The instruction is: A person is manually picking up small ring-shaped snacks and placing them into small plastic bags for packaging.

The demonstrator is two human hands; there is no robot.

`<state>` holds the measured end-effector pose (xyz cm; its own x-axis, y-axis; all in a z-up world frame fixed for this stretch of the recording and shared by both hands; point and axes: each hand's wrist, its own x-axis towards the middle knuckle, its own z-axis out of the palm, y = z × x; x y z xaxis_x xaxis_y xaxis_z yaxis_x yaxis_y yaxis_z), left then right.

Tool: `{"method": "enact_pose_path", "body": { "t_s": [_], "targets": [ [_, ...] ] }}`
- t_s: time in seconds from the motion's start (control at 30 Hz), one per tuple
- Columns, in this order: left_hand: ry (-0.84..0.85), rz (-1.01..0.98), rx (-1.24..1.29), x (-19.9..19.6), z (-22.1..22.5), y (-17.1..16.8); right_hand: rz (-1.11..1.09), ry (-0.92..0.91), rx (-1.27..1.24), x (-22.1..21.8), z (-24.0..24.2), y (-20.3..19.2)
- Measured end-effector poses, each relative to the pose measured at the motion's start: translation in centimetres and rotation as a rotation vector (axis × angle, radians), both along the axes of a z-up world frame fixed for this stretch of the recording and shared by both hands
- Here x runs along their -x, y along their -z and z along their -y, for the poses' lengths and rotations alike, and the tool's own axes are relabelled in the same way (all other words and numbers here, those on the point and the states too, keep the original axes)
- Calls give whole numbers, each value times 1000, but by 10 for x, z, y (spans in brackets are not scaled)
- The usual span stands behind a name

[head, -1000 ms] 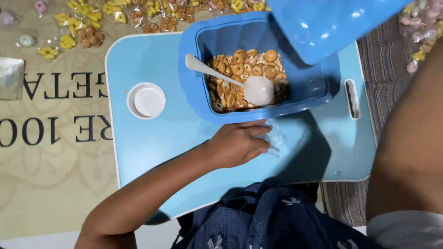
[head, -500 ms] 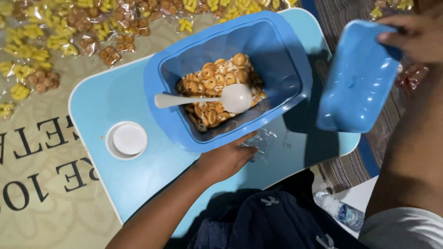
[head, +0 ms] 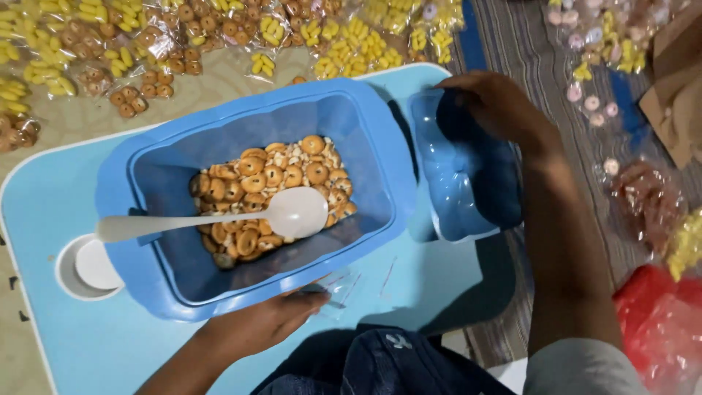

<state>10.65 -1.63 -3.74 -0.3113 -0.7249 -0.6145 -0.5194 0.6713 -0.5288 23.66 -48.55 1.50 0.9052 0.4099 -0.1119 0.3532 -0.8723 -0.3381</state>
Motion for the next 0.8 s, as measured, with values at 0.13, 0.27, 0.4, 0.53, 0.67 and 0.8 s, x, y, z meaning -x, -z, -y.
{"method": "enact_pose_path", "body": {
  "t_s": [0.13, 0.27, 0.4, 0.53, 0.67, 0.8],
  "targets": [
    [-451, -386, 583, 20, -3, 13, -63, 173, 22, -2, 8, -2],
    [-788, -247, 706, 33, -10, 32, -140, 181, -150, -3, 28, 0],
    [-708, -222, 667, 29, -7, 24, -237, 190, -706, -6, 46, 17],
    [-788, -557, 772, 40, -10, 24, -366, 623, -1103, 8, 48, 63],
    [-802, -908, 667, 42, -16, 40, -315, 600, -1404, 45, 47, 108],
    [-756, -1104, 523, 35, -16, 35, -1487, -258, -2887, 65, 54, 129]
  ]
}}
